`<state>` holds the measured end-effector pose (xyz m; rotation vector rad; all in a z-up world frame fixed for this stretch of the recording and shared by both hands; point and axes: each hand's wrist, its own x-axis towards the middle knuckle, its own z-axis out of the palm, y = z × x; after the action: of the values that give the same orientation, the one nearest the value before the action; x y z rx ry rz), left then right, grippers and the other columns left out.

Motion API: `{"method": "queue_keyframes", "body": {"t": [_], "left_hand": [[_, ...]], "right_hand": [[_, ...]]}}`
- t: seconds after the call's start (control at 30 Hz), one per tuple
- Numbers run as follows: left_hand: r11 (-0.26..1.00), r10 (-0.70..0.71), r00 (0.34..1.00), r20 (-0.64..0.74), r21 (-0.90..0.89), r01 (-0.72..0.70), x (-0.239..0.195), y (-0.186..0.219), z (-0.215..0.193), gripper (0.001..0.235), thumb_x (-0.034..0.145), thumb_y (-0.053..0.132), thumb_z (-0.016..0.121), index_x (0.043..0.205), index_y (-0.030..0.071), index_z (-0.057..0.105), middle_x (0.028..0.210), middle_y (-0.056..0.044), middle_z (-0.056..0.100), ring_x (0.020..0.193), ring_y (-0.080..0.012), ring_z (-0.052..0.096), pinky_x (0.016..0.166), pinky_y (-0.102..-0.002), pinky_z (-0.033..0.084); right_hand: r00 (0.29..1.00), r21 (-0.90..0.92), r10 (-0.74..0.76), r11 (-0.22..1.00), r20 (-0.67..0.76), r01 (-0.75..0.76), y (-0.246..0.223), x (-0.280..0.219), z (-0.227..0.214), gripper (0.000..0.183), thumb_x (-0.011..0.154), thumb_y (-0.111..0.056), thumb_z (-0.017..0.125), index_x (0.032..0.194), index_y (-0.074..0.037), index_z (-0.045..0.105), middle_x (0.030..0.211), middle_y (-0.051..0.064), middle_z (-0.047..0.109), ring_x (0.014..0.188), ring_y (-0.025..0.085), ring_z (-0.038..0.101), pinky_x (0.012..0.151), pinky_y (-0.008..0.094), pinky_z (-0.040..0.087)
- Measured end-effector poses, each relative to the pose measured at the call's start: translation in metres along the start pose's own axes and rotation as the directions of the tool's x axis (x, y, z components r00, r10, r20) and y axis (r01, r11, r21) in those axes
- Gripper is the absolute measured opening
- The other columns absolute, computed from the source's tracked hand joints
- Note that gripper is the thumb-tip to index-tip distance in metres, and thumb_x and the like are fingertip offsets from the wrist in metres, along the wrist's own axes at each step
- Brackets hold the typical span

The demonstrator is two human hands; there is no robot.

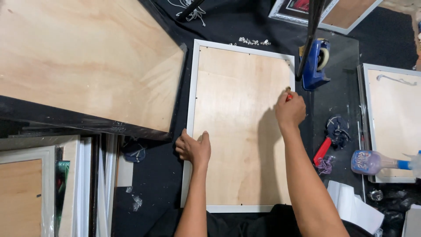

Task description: The person brushes dust off the back of a wooden frame with a paintbrush, then uses a red utility knife to cut along the frame edges. The person works on one frame at a time on a black-covered work surface.

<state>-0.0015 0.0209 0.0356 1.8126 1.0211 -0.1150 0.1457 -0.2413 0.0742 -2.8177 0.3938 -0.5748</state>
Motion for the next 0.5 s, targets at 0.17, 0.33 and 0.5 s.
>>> {"method": "queue_keyframes", "body": {"t": [0.17,0.33,0.5], "left_hand": [[0.999,-0.001,1.0,0.025,0.053,-0.001,0.001,-0.004,-0.001,0.08,0.085,0.038,0.066,0.152,0.008,0.035,0.142,-0.021,0.034,0.136,-0.0409,0.024,0.108,-0.062,0.019],[0.995,0.028,0.997,0.067,0.095,-0.034,0.003,-0.009,-0.009,0.077,0.087,0.024,0.066,0.155,0.006,0.036,0.141,-0.021,0.036,0.134,-0.0404,0.028,0.111,-0.06,0.019],[0.996,0.046,0.998,0.043,0.073,-0.049,0.0,-0.007,-0.012,0.074,0.089,0.016,0.065,0.156,0.006,0.037,0.139,-0.021,0.037,0.13,-0.0391,0.032,0.113,-0.06,0.019]], "right_hand": [[0.96,0.053,0.118,0.989,0.255,-0.136,-0.066,-0.036,0.02,0.028,0.099,-0.026,0.057,0.11,-0.008,0.075,0.096,0.022,0.068,0.092,0.047,0.07,0.08,0.059,0.057],[0.903,0.338,-0.156,0.941,0.4,0.013,-0.202,-0.096,-0.01,0.032,0.099,-0.021,0.052,0.124,-0.011,0.069,0.126,0.019,0.065,0.122,0.041,0.062,0.101,0.053,0.052],[0.862,0.553,-0.194,0.825,0.469,-0.115,-0.178,-0.095,0.007,0.035,0.1,-0.042,0.057,0.12,-0.02,0.074,0.111,0.008,0.074,0.104,0.031,0.074,0.09,0.044,0.059]]}}
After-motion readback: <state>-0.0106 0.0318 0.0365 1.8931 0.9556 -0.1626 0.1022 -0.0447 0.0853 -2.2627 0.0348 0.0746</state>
